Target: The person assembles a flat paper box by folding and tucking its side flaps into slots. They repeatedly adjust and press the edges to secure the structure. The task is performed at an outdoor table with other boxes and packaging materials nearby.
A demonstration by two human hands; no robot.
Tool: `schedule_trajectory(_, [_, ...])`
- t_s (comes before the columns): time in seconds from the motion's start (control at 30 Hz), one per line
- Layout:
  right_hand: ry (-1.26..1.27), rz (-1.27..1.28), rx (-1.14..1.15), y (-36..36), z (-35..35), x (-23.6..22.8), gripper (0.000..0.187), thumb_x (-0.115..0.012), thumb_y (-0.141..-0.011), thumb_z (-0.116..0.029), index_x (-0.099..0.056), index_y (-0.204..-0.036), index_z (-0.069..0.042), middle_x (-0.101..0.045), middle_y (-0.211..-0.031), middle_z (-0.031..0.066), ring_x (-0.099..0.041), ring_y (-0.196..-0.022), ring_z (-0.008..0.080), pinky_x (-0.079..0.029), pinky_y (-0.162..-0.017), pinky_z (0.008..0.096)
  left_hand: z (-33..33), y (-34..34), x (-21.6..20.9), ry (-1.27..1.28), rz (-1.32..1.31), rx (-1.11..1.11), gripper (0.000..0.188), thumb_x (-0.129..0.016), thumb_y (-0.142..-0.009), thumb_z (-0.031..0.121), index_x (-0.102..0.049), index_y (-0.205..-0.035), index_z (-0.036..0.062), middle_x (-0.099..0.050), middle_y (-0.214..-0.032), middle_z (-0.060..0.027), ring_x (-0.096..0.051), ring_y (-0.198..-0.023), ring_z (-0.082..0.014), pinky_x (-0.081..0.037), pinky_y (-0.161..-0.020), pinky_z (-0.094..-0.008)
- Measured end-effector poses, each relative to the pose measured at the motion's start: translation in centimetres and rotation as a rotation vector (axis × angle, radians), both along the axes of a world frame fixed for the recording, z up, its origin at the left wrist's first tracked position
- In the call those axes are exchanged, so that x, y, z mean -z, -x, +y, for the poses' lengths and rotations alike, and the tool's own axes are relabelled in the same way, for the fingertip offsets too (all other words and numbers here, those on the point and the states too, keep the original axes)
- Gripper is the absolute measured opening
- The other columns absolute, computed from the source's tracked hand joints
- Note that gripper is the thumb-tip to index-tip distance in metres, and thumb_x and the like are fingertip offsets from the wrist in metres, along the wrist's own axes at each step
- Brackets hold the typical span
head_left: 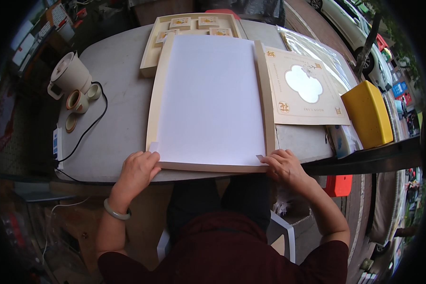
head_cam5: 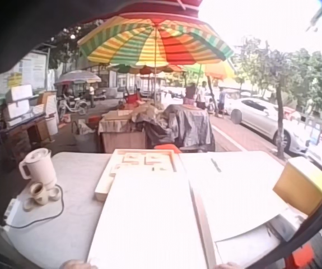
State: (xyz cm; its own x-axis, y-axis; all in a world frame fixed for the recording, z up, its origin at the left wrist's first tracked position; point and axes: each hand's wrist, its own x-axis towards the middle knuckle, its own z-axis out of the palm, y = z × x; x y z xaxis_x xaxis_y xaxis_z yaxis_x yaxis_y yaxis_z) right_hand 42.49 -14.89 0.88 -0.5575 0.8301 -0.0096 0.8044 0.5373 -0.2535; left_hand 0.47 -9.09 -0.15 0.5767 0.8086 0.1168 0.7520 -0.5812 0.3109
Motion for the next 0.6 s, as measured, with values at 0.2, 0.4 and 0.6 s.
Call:
schedule_trajectory(0.2, [0.079,0.047,-0.021,0.2,-0.4,1.3,0.029,-0.059,-0.089,-0.006,-0.061,-0.117,-0.011,-0.067,-0.101,0.0071,-0.060,-0.102,0.0256,-0.044,-0.090,0.0386,-0.5,-0.7,-0.5,-0.087,0.076,-0.019,0.028,-0.078,-0.069,0.006,-0.054,-0.082,0.0073,-0.058,-0.077,-0.0079,-0.054,-0.076,-0.0299,-0.043,-0.071,-0.0407])
schedule_trajectory(0.4, [0.091,-0.015,0.036,-0.5,-0.4,0.1,0.032,-0.056,-0.088,-0.004,-0.060,-0.118,-0.011,-0.067,-0.099,0.0081,-0.061,-0.102,0.0251,-0.043,-0.092,0.0405,-1.1,-1.3,-0.3,-0.113,0.051,0.024,0.029,-0.080,-0.068,0.009,-0.055,-0.081,0.0090,-0.056,-0.074,-0.0036,-0.051,-0.076,-0.0246,-0.041,-0.072,-0.0371])
schedule_trajectory(0.6, [-0.230,-0.247,0.194,2.1,-1.7,1.0,0.039,-0.060,-0.085,-0.005,-0.058,-0.124,-0.008,-0.047,-0.139,0.0201,-0.043,-0.133,0.0384,-0.029,-0.109,0.0570,-1.8,-3.1,0.5,-0.026,-0.069,0.069,0.024,-0.079,-0.075,0.012,-0.056,-0.084,0.0099,-0.056,-0.075,-0.0024,-0.051,-0.075,-0.0226,-0.040,-0.072,-0.0357])
